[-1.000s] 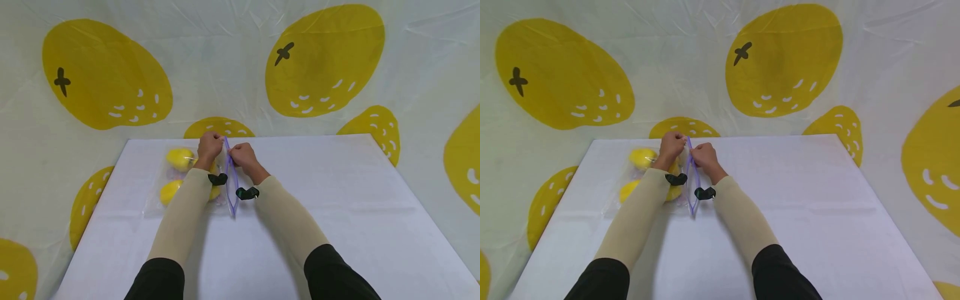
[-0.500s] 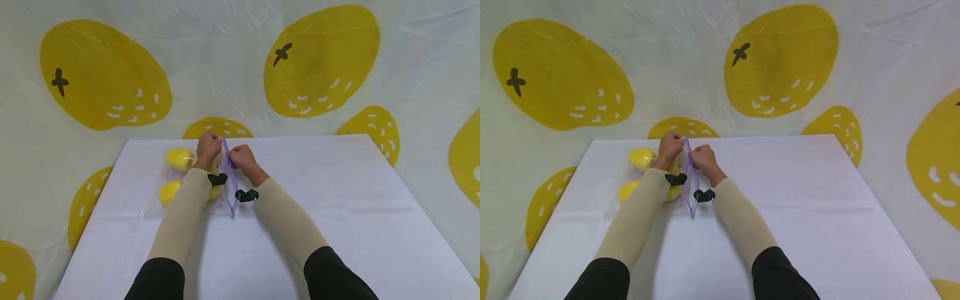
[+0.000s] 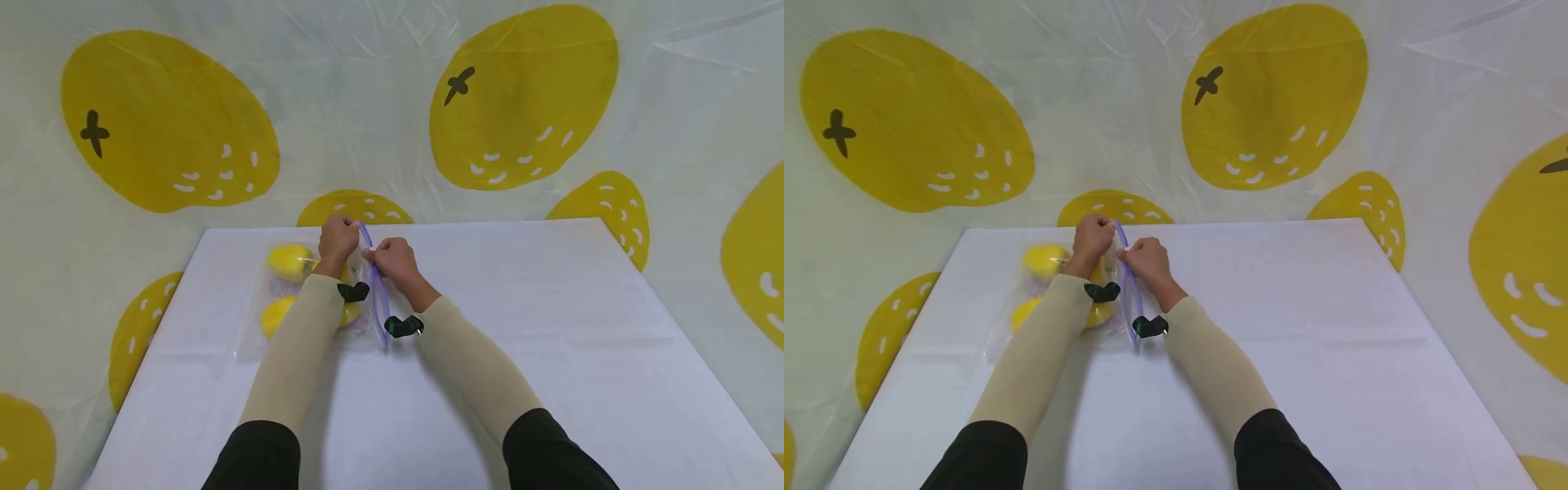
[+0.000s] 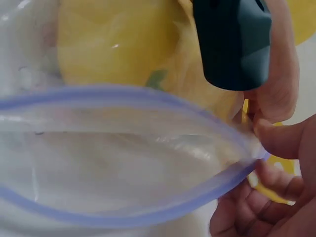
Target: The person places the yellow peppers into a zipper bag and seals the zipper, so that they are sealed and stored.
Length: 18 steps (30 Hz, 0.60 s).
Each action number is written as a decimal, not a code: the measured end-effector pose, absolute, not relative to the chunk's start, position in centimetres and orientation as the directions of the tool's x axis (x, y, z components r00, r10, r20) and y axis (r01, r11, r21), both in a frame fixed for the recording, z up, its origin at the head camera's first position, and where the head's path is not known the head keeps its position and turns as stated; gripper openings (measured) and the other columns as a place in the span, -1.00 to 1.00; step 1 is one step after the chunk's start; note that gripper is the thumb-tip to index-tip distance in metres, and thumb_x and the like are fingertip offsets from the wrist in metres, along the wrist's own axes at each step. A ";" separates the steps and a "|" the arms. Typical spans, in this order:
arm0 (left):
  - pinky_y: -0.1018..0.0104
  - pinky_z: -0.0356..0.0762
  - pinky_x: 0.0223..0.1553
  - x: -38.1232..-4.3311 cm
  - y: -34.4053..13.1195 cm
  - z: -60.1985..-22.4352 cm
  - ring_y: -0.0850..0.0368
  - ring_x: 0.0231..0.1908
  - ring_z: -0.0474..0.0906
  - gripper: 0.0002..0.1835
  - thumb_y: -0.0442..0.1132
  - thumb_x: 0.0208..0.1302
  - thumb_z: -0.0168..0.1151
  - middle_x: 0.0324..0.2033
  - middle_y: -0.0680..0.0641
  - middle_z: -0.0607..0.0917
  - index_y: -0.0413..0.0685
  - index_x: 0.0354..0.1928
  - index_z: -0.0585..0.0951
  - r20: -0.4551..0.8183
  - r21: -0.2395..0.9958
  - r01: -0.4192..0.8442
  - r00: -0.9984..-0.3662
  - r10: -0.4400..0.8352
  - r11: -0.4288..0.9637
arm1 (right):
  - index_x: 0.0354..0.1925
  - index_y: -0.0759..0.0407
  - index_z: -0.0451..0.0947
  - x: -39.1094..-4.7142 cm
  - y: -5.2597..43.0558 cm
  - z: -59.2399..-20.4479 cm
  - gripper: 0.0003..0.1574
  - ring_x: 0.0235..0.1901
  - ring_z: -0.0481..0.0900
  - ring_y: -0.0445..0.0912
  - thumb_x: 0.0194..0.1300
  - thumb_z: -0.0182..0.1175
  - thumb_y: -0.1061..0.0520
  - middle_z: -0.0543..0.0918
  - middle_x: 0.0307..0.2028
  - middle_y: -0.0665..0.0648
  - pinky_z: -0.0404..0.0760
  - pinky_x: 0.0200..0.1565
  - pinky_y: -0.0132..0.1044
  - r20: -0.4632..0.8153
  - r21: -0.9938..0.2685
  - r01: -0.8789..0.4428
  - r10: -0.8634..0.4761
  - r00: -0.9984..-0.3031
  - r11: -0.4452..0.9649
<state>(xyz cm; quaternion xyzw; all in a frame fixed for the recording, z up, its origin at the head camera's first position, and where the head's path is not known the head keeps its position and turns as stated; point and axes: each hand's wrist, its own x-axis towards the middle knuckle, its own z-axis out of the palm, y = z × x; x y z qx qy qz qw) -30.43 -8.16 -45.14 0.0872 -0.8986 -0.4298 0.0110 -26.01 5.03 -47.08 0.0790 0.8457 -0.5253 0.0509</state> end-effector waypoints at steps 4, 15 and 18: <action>-0.03 0.62 0.15 -30.4 -8.1 -44.9 -0.14 0.06 0.66 -0.68 -0.08 0.57 0.07 0.05 -0.15 0.74 -0.13 0.00 0.69 -0.069 0.765 -0.165 -0.982 -0.175 0.622 | -0.70 0.11 0.39 -25.6 5.2 -46.8 -0.41 -0.67 0.36 -0.15 0.21 0.48 -0.08 0.33 -0.75 -0.04 0.32 -0.60 -0.35 -0.227 -0.820 0.240 0.089 -0.970 0.519; 0.10 0.54 -0.11 -30.4 -8.2 -45.0 -0.09 -0.15 0.59 -0.72 -0.08 0.57 0.10 -0.15 -0.14 0.68 -0.15 -0.12 0.64 -0.057 0.787 -0.133 -0.988 -0.144 0.603 | -0.61 0.18 0.59 -25.7 6.2 -47.5 -0.63 -0.63 0.42 -0.14 0.27 0.40 0.10 0.43 -0.72 -0.02 0.38 -0.58 -0.36 -0.227 -0.822 0.211 0.036 -0.973 0.528; 0.14 0.49 -0.17 -30.5 -8.2 -45.1 -0.06 -0.18 0.56 -0.72 -0.08 0.57 0.11 -0.18 -0.12 0.66 -0.16 -0.14 0.64 -0.061 0.789 -0.136 -0.988 -0.144 0.599 | -0.59 0.19 0.59 -25.9 6.8 -47.6 -0.66 -0.59 0.43 -0.13 0.31 0.34 0.12 0.44 -0.68 -0.01 0.41 -0.56 -0.38 -0.236 -0.848 0.198 -0.016 -0.972 0.492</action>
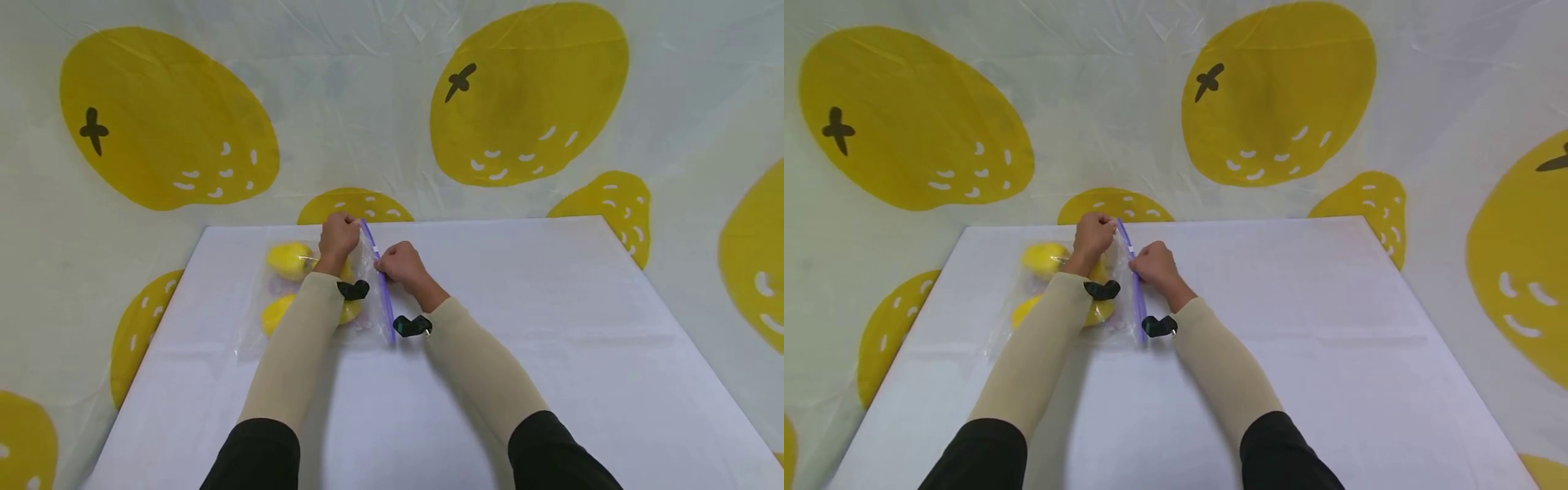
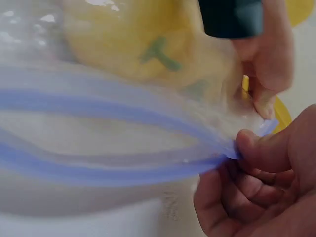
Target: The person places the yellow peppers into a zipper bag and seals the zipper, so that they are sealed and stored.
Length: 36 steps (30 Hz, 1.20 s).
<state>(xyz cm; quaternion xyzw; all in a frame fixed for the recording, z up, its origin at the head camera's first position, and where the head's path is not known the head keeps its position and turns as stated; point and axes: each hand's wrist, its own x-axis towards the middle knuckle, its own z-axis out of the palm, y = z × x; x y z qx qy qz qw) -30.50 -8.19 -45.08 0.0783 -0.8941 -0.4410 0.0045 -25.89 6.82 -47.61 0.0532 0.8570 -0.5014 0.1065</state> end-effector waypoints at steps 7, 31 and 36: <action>0.12 0.60 -0.01 -30.6 -7.9 -45.0 -0.06 -0.10 0.57 -0.72 -0.08 0.57 0.13 -0.09 -0.14 0.68 -0.15 -0.06 0.67 -0.083 0.802 -0.153 -0.986 -0.147 0.577 | -0.44 0.20 0.49 -26.7 8.2 -47.6 -0.80 -0.51 0.45 -0.13 0.28 0.30 0.30 0.48 -0.52 0.03 0.51 -0.48 -0.39 -0.344 -0.907 0.307 -0.084 -0.935 0.289; 0.18 0.40 -0.30 -30.7 -8.2 -45.3 0.00 -0.29 0.53 -0.74 -0.10 0.56 0.10 -0.31 -0.05 0.61 -0.07 -0.29 0.61 -0.043 0.779 -0.127 -0.988 -0.149 0.614 | -0.65 0.11 0.31 -26.8 4.6 -47.4 -0.57 -0.62 0.25 -0.15 0.39 0.07 0.17 0.23 -0.68 -0.05 0.16 -0.59 -0.38 -0.202 -0.903 0.219 0.085 -0.976 0.370; 0.23 0.38 -0.35 -30.8 -8.3 -45.5 0.03 -0.34 0.51 -0.73 -0.09 0.54 0.12 -0.38 -0.01 0.58 -0.06 -0.33 0.62 -0.047 0.797 -0.118 -0.990 -0.135 0.593 | -0.59 0.12 0.35 -26.7 5.1 -47.6 -0.57 -0.53 0.33 -0.12 0.47 0.09 0.11 0.32 -0.59 0.00 0.26 -0.54 -0.38 -0.198 -0.887 0.196 0.039 -0.979 0.417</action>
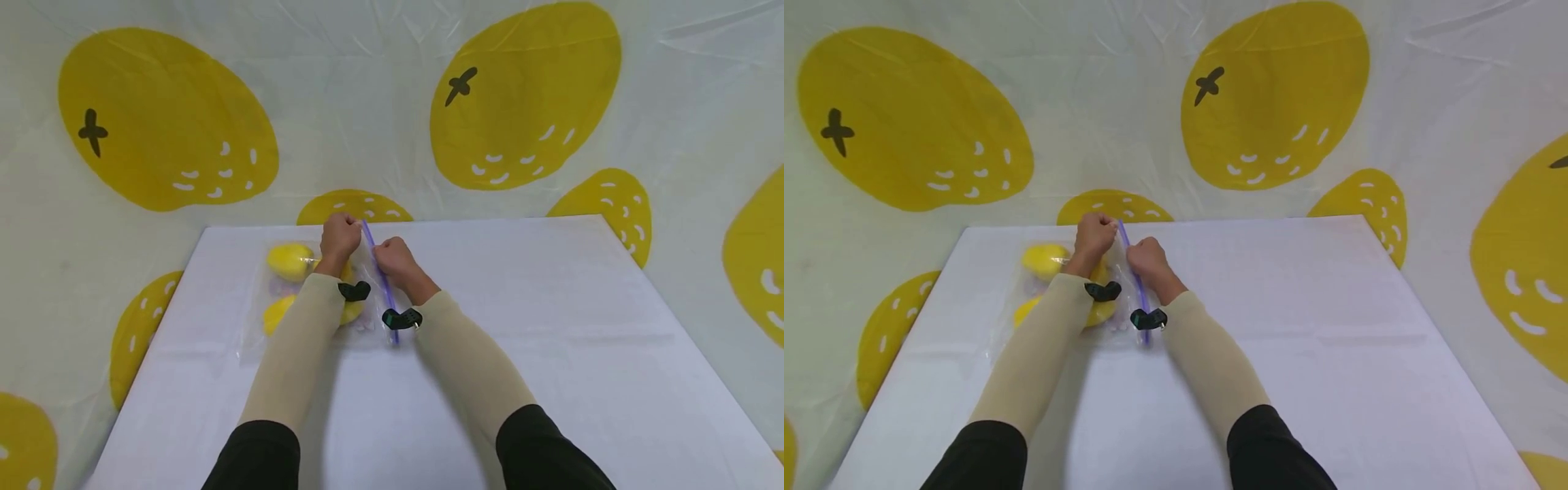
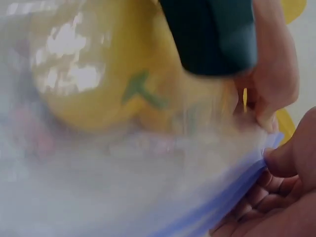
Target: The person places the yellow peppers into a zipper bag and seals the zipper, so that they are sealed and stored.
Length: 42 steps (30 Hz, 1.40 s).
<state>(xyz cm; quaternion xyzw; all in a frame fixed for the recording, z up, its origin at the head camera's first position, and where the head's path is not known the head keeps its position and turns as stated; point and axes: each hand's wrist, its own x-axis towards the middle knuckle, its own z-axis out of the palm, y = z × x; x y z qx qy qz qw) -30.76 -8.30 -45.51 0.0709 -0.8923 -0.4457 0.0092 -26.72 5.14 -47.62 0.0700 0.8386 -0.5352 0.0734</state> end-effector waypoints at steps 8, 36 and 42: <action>0.30 0.26 -0.42 -31.8 -9.0 -45.5 0.09 -0.45 0.28 -0.61 -0.06 0.36 0.39 -0.61 0.08 0.35 -0.17 -0.53 0.58 -0.121 0.851 -0.099 -0.993 0.009 0.516 | -0.35 0.32 0.60 -26.9 5.8 -47.9 -0.73 -0.54 0.35 -0.15 0.41 0.11 0.15 0.39 -0.56 0.00 0.32 -0.52 -0.39 -0.185 -0.932 0.186 0.032 -0.982 0.312; 0.39 0.44 -0.33 -31.2 -10.1 -45.6 0.13 -0.39 0.45 -0.70 -0.22 0.49 0.28 -0.54 0.08 0.57 -0.42 -0.22 0.73 -0.095 0.926 -0.061 -0.993 0.072 0.372 | -0.26 0.35 0.72 -25.8 6.8 -48.6 -0.70 -0.53 0.39 -0.17 0.44 0.26 0.10 0.43 -0.61 -0.05 0.38 -0.47 -0.40 -0.220 -0.906 0.218 0.035 -0.975 0.362; 0.37 0.40 -0.31 -31.2 -9.9 -45.6 0.07 -0.26 0.44 -0.73 -0.19 0.49 0.27 -0.42 -0.01 0.57 -0.32 -0.23 0.72 -0.116 0.925 -0.105 -0.993 0.010 0.366 | -0.18 0.38 0.72 -25.9 7.0 -48.5 -0.68 -0.51 0.43 -0.19 0.45 0.28 0.09 0.50 -0.57 -0.04 0.44 -0.46 -0.42 -0.223 -0.922 0.207 -0.012 -0.975 0.327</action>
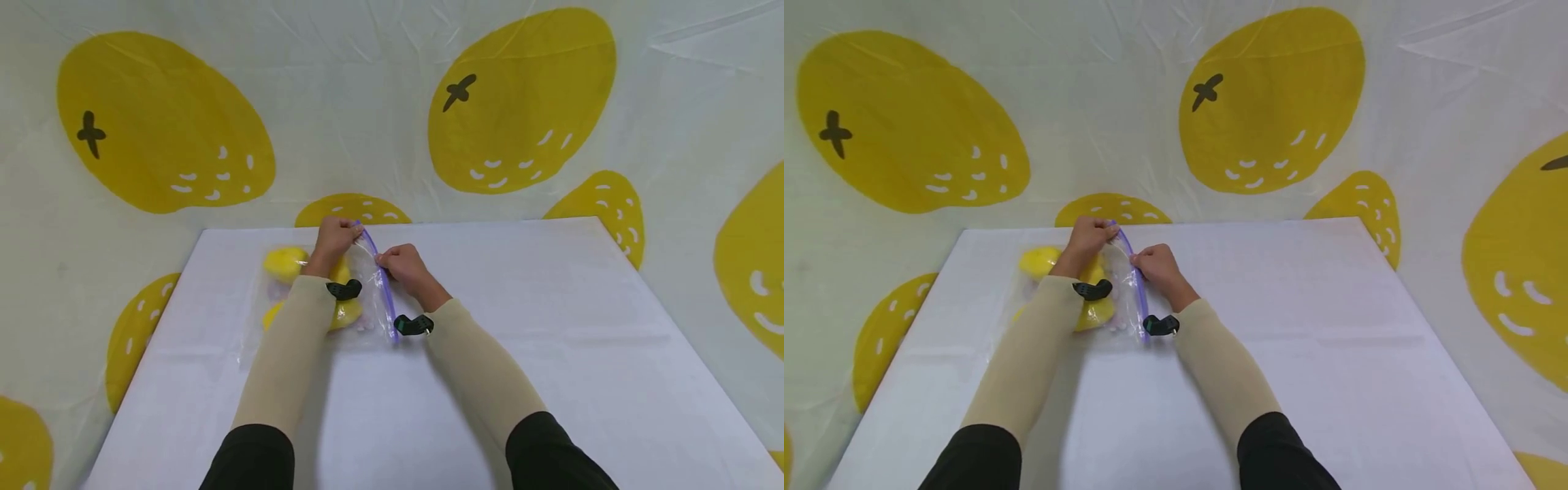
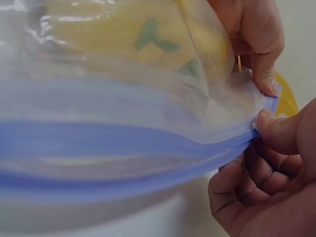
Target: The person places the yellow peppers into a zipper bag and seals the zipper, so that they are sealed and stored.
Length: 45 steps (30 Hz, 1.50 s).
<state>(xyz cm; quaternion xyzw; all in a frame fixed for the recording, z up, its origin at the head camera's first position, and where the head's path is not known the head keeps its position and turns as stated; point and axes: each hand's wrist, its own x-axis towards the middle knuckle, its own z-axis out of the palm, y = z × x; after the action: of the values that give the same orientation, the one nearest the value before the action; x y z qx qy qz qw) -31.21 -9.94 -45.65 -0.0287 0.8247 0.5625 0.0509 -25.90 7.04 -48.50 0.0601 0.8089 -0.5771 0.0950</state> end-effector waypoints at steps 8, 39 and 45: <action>0.41 0.44 -0.33 -31.1 -9.8 -46.0 0.10 -0.32 0.47 -0.74 -0.17 0.48 0.29 -0.47 0.04 0.56 -0.28 -0.22 0.72 -0.102 0.921 -0.113 -0.994 -0.049 0.374 | -0.18 0.36 0.73 -26.0 7.1 -48.5 -0.69 -0.46 0.46 -0.16 0.44 0.30 0.08 0.54 -0.51 -0.01 0.46 -0.43 -0.42 -0.277 -0.902 0.256 -0.011 -0.961 0.346; 0.42 0.49 -0.31 -31.3 -9.6 -45.5 0.10 -0.31 0.53 -0.73 -0.16 0.50 0.28 -0.36 -0.05 0.66 -0.28 -0.12 0.75 -0.066 0.905 -0.089 -0.995 -0.068 0.415 | -0.32 0.33 0.73 -25.5 8.0 -48.7 -0.73 -0.57 0.44 -0.17 0.43 0.30 0.13 0.52 -0.63 0.00 0.45 -0.50 -0.42 -0.274 -0.894 0.233 -0.057 -0.960 0.382; 0.39 0.52 -0.24 -31.5 -9.5 -45.2 0.07 -0.25 0.55 -0.73 -0.15 0.51 0.26 -0.28 -0.07 0.67 -0.25 -0.07 0.74 -0.107 0.903 -0.125 -0.992 -0.068 0.410 | -0.27 0.32 0.74 -25.4 8.2 -48.4 -0.71 -0.54 0.47 -0.15 0.45 0.29 0.10 0.55 -0.57 0.03 0.49 -0.47 -0.40 -0.307 -0.879 0.260 -0.056 -0.950 0.399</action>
<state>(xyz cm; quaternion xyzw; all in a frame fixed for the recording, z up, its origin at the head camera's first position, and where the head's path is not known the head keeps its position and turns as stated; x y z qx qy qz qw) -31.48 -9.46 -45.24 -0.0576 0.8393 0.5400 0.0266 -25.42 8.17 -48.36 0.0619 0.8236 -0.5448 0.1454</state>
